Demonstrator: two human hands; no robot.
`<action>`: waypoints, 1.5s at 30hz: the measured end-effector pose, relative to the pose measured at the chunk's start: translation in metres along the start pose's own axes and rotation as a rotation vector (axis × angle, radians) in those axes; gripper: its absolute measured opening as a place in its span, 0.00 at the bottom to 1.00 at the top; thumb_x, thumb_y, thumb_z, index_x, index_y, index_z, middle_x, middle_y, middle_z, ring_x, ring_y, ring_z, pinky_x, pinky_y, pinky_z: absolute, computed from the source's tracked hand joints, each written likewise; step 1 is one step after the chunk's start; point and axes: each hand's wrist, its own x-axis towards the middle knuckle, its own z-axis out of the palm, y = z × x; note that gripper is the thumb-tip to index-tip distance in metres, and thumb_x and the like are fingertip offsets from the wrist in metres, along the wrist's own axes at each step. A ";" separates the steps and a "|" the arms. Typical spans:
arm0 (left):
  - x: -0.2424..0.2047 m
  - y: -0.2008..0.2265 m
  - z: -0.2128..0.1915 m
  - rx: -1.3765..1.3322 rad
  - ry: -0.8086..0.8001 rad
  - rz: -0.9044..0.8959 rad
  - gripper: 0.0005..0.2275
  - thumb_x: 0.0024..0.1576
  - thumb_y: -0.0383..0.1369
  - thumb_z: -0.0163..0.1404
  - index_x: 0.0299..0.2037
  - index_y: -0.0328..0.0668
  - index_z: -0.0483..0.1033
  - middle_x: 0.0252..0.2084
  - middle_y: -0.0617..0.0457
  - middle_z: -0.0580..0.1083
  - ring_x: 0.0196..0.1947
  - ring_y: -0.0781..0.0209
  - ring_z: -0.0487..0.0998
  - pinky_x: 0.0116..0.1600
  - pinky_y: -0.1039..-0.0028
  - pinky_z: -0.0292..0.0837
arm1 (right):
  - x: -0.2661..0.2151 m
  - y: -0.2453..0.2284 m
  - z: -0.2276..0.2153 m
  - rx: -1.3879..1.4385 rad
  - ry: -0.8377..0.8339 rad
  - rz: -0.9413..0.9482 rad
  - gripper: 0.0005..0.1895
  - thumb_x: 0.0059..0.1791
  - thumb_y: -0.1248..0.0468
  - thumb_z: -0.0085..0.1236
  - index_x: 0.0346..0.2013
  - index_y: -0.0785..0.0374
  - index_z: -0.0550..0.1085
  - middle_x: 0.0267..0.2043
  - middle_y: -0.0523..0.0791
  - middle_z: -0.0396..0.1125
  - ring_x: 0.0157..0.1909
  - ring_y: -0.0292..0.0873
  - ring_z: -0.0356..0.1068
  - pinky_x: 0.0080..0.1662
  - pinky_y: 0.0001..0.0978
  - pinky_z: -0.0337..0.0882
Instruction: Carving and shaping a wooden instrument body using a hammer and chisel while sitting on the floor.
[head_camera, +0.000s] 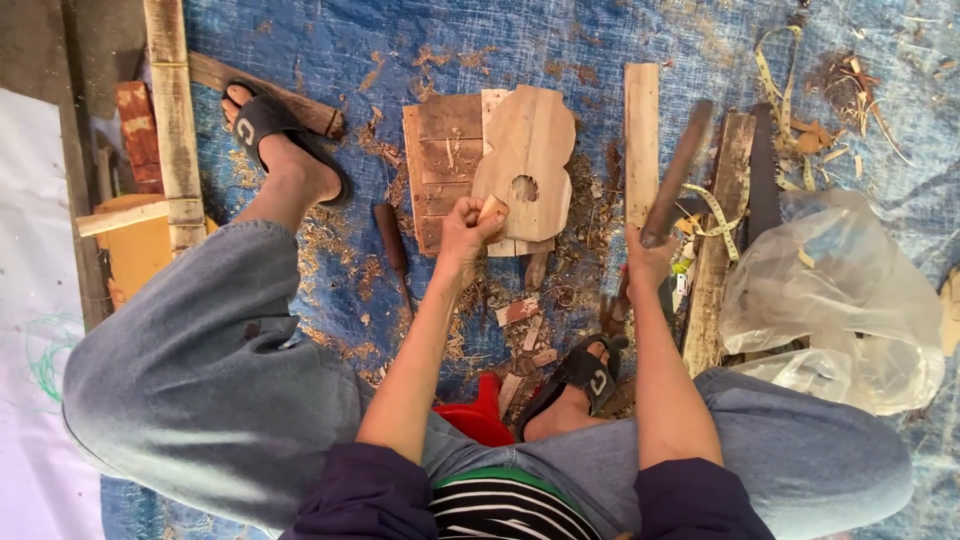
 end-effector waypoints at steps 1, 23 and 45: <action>-0.003 0.000 0.004 -0.074 -0.001 -0.028 0.12 0.53 0.25 0.61 0.44 0.38 0.70 0.34 0.49 0.78 0.30 0.61 0.81 0.34 0.74 0.83 | -0.013 -0.017 -0.002 -0.222 -0.038 -0.087 0.39 0.46 0.36 0.72 0.57 0.53 0.64 0.46 0.56 0.71 0.44 0.58 0.75 0.43 0.50 0.76; -0.005 0.007 0.004 -0.208 0.106 -0.039 0.15 0.52 0.21 0.60 0.49 0.35 0.75 0.34 0.51 0.75 0.31 0.57 0.83 0.39 0.70 0.86 | -0.055 -0.088 0.005 -0.198 0.303 -0.615 0.35 0.46 0.72 0.65 0.66 0.52 0.62 0.46 0.49 0.67 0.51 0.57 0.69 0.50 0.52 0.72; -0.009 -0.044 0.007 0.336 0.186 0.124 0.10 0.52 0.20 0.57 0.44 0.33 0.81 0.33 0.42 0.80 0.30 0.57 0.83 0.32 0.70 0.83 | -0.156 -0.092 0.050 0.280 -0.456 -0.335 0.06 0.50 0.67 0.63 0.42 0.59 0.79 0.32 0.44 0.74 0.28 0.32 0.70 0.29 0.18 0.69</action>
